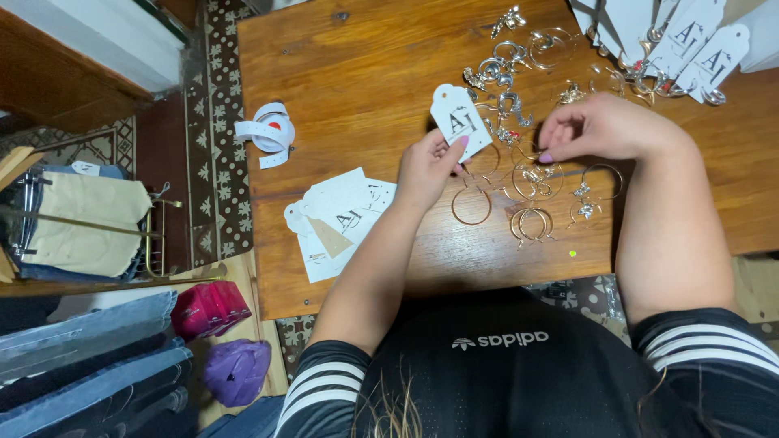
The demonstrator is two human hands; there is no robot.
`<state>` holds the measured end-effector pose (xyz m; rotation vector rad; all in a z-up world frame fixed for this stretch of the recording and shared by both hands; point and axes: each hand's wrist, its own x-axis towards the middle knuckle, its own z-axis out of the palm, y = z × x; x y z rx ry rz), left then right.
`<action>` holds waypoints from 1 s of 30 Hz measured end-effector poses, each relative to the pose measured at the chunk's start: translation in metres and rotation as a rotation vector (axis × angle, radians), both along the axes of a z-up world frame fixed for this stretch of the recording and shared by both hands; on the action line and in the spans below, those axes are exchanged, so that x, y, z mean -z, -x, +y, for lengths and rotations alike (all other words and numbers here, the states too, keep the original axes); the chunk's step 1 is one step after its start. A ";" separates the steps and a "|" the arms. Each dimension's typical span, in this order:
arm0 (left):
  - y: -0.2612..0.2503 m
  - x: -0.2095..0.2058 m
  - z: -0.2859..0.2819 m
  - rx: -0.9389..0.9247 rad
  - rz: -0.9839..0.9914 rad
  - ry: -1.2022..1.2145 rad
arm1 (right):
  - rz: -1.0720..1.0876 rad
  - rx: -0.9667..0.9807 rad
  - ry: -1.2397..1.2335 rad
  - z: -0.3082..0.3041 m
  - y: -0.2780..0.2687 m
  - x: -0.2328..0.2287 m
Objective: The person attaches brand tags to various earrings and hoops by hand at a wooden table, then places the tagged items back onto the table surface.
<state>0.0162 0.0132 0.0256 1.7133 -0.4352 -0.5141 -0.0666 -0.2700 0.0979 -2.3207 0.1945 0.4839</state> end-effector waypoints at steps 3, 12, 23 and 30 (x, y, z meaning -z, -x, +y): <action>-0.008 0.014 -0.001 -0.093 0.034 0.114 | 0.146 -0.066 0.207 0.000 0.002 -0.001; -0.010 0.007 0.005 -0.119 0.013 0.081 | -0.085 -0.096 0.358 0.009 -0.002 0.024; -0.014 0.008 0.009 -0.114 0.081 0.118 | 0.313 -0.251 0.667 0.039 0.006 -0.001; -0.013 0.006 0.009 -0.103 0.072 0.110 | 0.303 -0.230 0.622 0.045 0.005 -0.005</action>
